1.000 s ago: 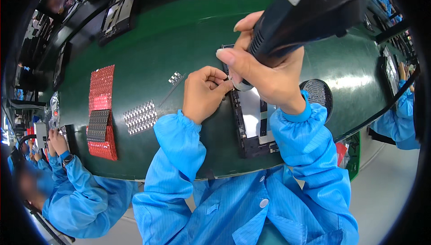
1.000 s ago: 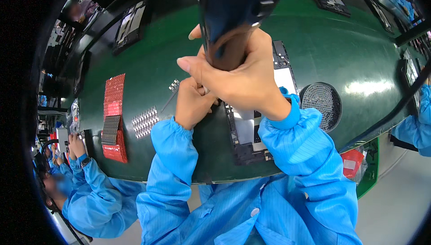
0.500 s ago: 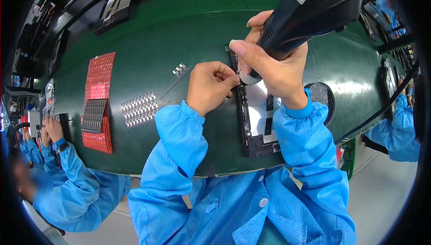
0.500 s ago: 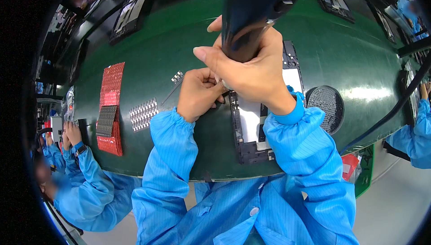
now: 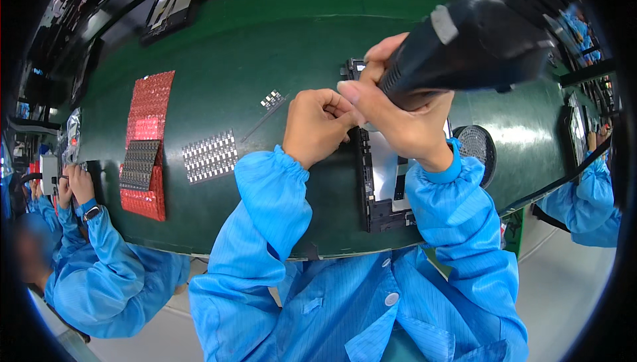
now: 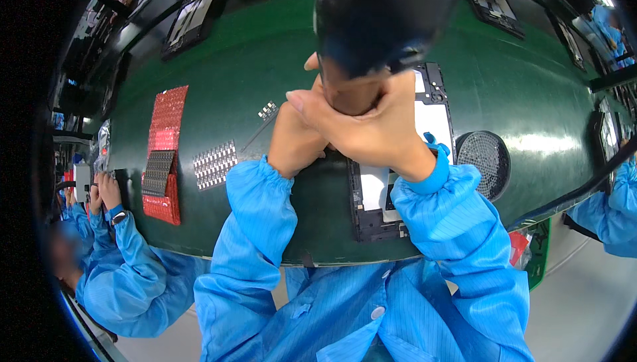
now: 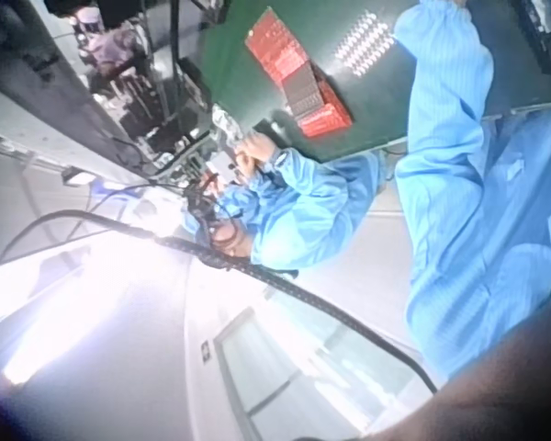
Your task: Manually assembling electronic components and securing ribbons with an electric screwdriver at a factory workbench.
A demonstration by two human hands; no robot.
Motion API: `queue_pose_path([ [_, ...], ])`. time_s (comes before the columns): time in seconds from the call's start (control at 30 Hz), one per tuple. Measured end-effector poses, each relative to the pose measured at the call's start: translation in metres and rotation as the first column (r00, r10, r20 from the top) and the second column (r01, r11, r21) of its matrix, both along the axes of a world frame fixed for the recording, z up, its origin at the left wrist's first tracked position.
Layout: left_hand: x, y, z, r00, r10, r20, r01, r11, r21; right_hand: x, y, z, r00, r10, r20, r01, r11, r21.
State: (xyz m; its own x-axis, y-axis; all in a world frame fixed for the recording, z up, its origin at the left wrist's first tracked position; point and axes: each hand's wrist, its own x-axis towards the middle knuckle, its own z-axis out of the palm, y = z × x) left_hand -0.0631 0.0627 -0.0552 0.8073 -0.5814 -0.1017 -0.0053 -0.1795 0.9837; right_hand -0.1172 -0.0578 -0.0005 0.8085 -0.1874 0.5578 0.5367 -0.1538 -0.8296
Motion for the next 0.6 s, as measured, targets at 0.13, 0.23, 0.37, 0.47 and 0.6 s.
queue_pose_path([
  [0.13,0.000,0.002,0.001,0.994,0.003,-0.108,0.006,0.996,0.086,-0.002,-0.009,0.008,0.999,-0.032,0.009,0.032,0.998,0.062],
  [0.23,-0.001,0.005,0.004,0.984,0.004,-0.179,0.021,0.990,0.136,-0.024,-0.035,0.026,0.993,-0.109,0.037,0.103,0.987,0.126],
  [0.37,-0.001,0.000,0.006,0.975,-0.007,-0.222,0.035,0.992,0.124,-0.068,-0.094,0.031,0.963,-0.233,0.134,0.201,0.955,0.218],
  [0.47,-0.002,0.003,0.007,0.978,0.022,-0.206,0.010,0.988,0.155,-0.096,-0.125,0.016,0.942,-0.318,0.103,0.271,0.906,0.324],
  [0.6,-0.001,0.003,0.010,0.984,0.029,-0.175,0.006,0.980,0.197,-0.111,-0.138,-0.005,0.911,-0.409,0.048,0.366,0.859,0.359],
])
